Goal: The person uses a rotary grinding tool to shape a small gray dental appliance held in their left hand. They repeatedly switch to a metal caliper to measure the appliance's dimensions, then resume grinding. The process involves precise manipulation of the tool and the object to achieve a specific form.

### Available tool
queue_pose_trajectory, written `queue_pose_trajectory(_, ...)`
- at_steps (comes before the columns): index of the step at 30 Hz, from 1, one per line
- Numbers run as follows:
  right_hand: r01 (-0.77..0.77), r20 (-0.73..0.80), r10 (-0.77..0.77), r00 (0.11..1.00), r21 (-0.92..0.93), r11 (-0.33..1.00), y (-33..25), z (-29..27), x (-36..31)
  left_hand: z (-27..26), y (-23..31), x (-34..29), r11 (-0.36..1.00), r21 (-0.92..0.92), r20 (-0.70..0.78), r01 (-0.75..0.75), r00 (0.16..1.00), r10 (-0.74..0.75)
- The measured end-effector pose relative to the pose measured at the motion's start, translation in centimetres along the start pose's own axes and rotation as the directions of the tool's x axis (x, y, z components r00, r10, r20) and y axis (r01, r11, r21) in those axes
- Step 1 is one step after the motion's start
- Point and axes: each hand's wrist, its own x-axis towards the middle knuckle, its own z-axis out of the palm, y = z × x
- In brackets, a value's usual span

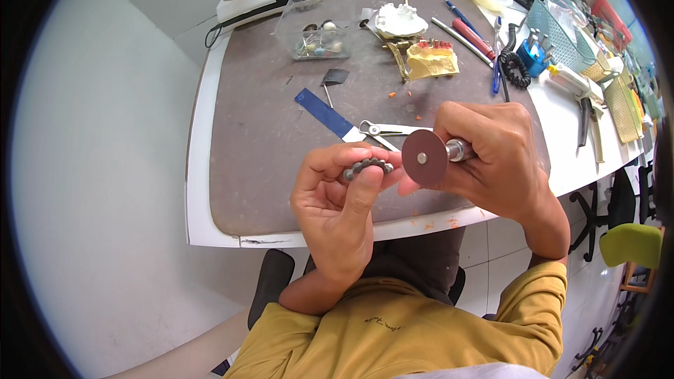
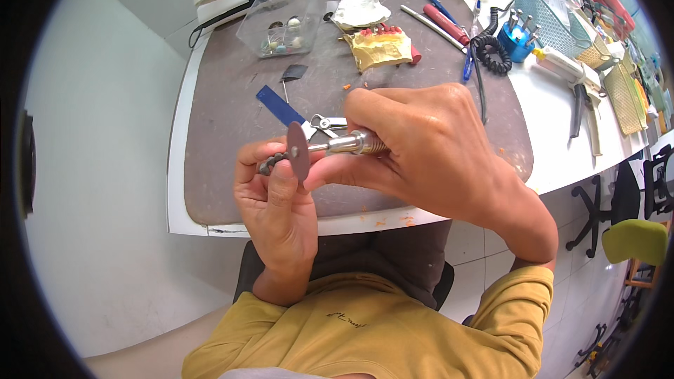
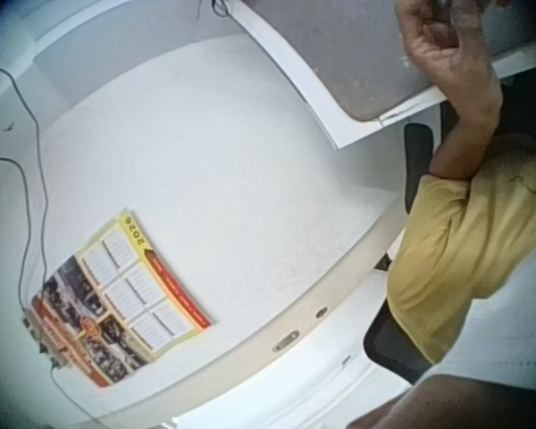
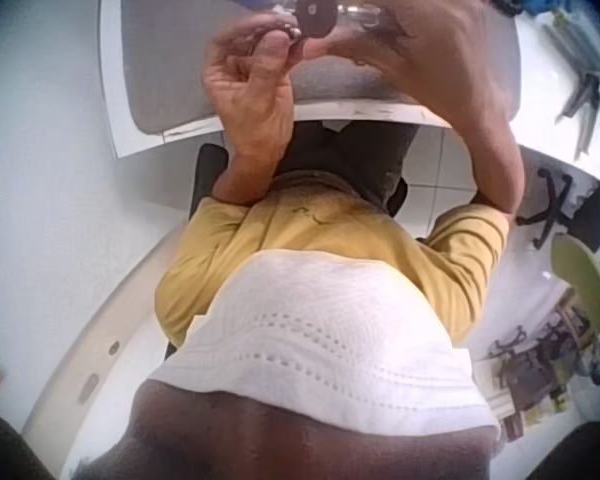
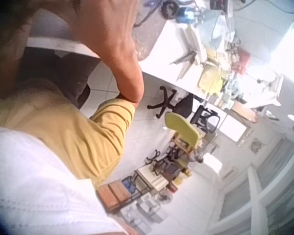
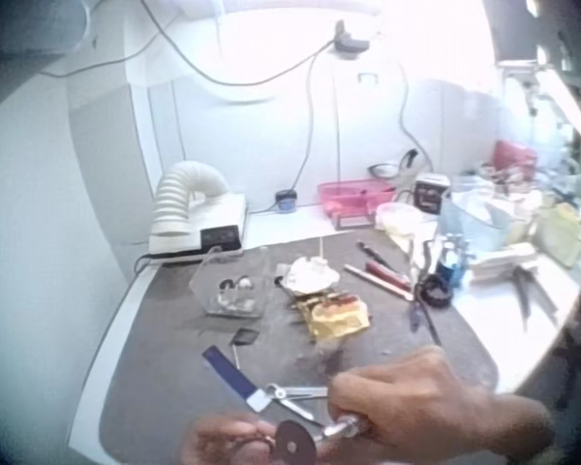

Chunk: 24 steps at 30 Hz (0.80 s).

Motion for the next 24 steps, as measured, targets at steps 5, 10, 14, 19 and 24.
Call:
queue_pose_trajectory(5,0.004,0.026,-0.004,1.0,-0.004,1.0,0.1,0.5,-0.1,-0.4,0.1,-0.4,0.989,0.146,-0.002,-0.037,0.999,0.038)
queue_pose_trajectory(10,-0.007,0.073,0.009,0.997,-0.032,0.999,0.0,0.8,-0.2,-1.0,-0.2,-0.5,0.968,0.219,0.038,-0.119,0.993,0.113)
queue_pose_trajectory(14,-0.014,0.083,0.017,0.996,-0.031,0.999,0.1,0.9,-0.3,-0.5,-0.1,-0.4,0.969,0.199,0.03,-0.147,0.989,0.144)
queue_pose_trajectory(19,-0.012,0.076,0.014,0.997,-0.029,0.999,0.0,0.9,-0.3,-0.2,0.0,-0.4,0.972,0.184,0.022,-0.146,0.989,0.144)
queue_pose_trajectory(24,0.0,0.079,0.002,0.997,-0.027,1.0,0.0,0.9,-0.3,-0.2,0.0,-0.5,0.968,0.197,0.032,-0.155,0.988,0.152)
